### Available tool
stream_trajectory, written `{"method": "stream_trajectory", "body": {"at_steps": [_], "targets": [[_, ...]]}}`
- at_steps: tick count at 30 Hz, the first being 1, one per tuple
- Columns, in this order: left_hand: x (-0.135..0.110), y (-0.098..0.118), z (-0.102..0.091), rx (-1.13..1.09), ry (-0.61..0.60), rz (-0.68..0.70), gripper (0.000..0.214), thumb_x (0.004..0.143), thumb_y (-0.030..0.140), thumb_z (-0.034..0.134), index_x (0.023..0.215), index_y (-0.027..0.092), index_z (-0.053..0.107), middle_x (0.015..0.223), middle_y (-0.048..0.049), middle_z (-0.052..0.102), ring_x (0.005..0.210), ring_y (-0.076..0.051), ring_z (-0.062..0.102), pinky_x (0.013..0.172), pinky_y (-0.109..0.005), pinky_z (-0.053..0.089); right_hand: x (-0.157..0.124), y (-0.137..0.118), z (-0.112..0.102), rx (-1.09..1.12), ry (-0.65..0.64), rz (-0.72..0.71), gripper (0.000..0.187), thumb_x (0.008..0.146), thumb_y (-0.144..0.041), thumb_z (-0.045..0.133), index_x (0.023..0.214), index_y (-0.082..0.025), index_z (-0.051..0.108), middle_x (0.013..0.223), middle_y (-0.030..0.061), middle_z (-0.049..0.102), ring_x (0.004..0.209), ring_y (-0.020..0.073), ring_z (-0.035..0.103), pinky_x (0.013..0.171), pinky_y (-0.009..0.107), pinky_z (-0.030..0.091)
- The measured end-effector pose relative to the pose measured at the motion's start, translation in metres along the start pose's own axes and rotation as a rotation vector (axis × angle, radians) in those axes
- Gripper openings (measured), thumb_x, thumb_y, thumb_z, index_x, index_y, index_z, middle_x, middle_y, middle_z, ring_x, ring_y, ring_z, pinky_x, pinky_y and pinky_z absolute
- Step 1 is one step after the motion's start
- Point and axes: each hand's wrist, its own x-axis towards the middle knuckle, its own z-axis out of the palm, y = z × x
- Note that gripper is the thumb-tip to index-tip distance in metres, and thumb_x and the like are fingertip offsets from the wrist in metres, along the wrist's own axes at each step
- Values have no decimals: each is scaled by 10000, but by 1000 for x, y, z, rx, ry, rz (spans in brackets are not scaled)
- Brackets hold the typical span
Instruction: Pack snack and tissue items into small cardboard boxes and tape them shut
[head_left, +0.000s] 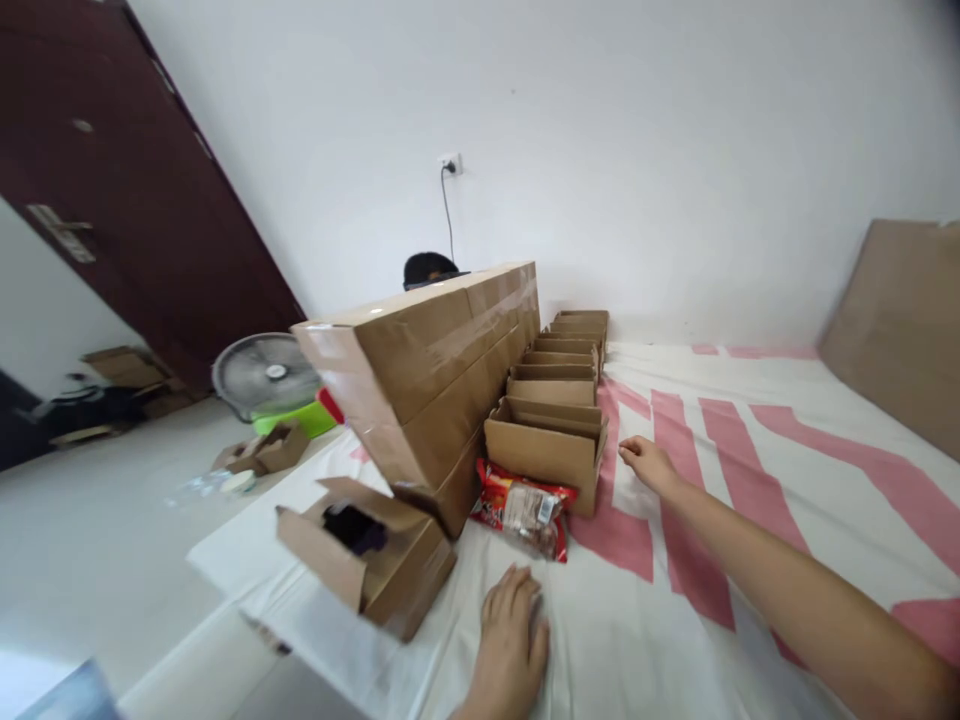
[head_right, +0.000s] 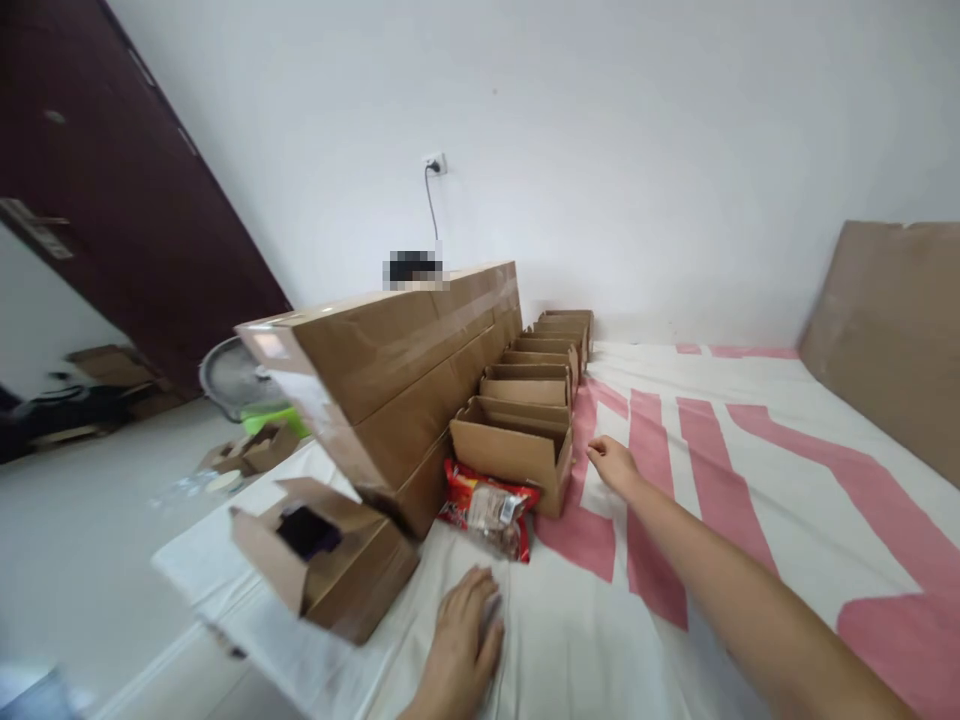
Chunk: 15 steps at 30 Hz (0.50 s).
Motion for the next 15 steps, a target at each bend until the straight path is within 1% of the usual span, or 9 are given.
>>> {"method": "stream_trajectory", "body": {"at_steps": [1,3,5,6,8,10,11,13,15], "targets": [[-2,7,-13,-38,4,7,344,839,135,493,1148,199,630,1295,-156,669,1207,-297,637,964,-507,563,-28,-1,-5,23,-22,-17,163,908,-300,566,934,-180,673,943,67,729,865,198,681,783,336,543],[-7,18,-45,-105,28,147,327,874,123,452,1140,204,624,1288,-140,669,1248,-260,606,1010,-462,539,-88,-2,-20,68,-103,-73,184,868,-347,555,906,-215,677,892,48,737,825,208,684,733,314,541],[-6,17,-86,-97,97,267,309,878,144,471,1131,223,630,1250,-112,685,1297,-264,559,1061,-473,491,-146,4,-40,93,-200,-128,215,845,-429,559,860,-252,681,813,33,728,773,223,680,699,322,542],[-2,11,-110,-53,153,267,295,878,171,483,1120,232,640,1222,-104,695,1298,-272,553,1077,-490,469,-173,9,-51,89,-281,-168,241,848,-477,557,843,-270,681,804,37,726,761,233,680,677,325,544],[15,-13,-160,88,238,73,278,903,261,470,1097,243,668,1241,-95,682,1327,-297,512,1121,-535,399,-216,23,-70,63,-353,-206,237,843,-517,587,892,-314,697,882,55,740,814,256,687,651,323,551],[42,-46,-208,227,266,-283,334,948,327,398,1129,245,666,1318,-82,638,1384,-285,430,1171,-524,318,-246,36,-83,74,-377,-228,232,837,-530,594,891,-335,708,881,74,739,811,272,687,651,329,565],[57,-64,-228,253,261,-371,375,976,334,342,1153,238,659,1331,-91,626,1389,-290,412,1175,-538,290,-257,41,-86,80,-390,-231,232,841,-534,590,887,-341,710,876,74,736,808,271,687,666,327,572],[84,-96,-255,269,198,-453,367,993,365,353,1126,239,671,1287,-88,648,1328,-284,470,1150,-521,319,-271,43,-85,91,-415,-238,238,849,-540,576,876,-346,711,870,69,729,810,262,687,706,319,579],[102,-120,-265,272,107,-520,329,982,416,441,1093,215,676,1234,-82,670,1232,-270,551,1096,-496,389,-280,36,-80,99,-443,-255,244,856,-544,562,873,-350,708,868,63,721,819,254,687,727,310,580]]}}
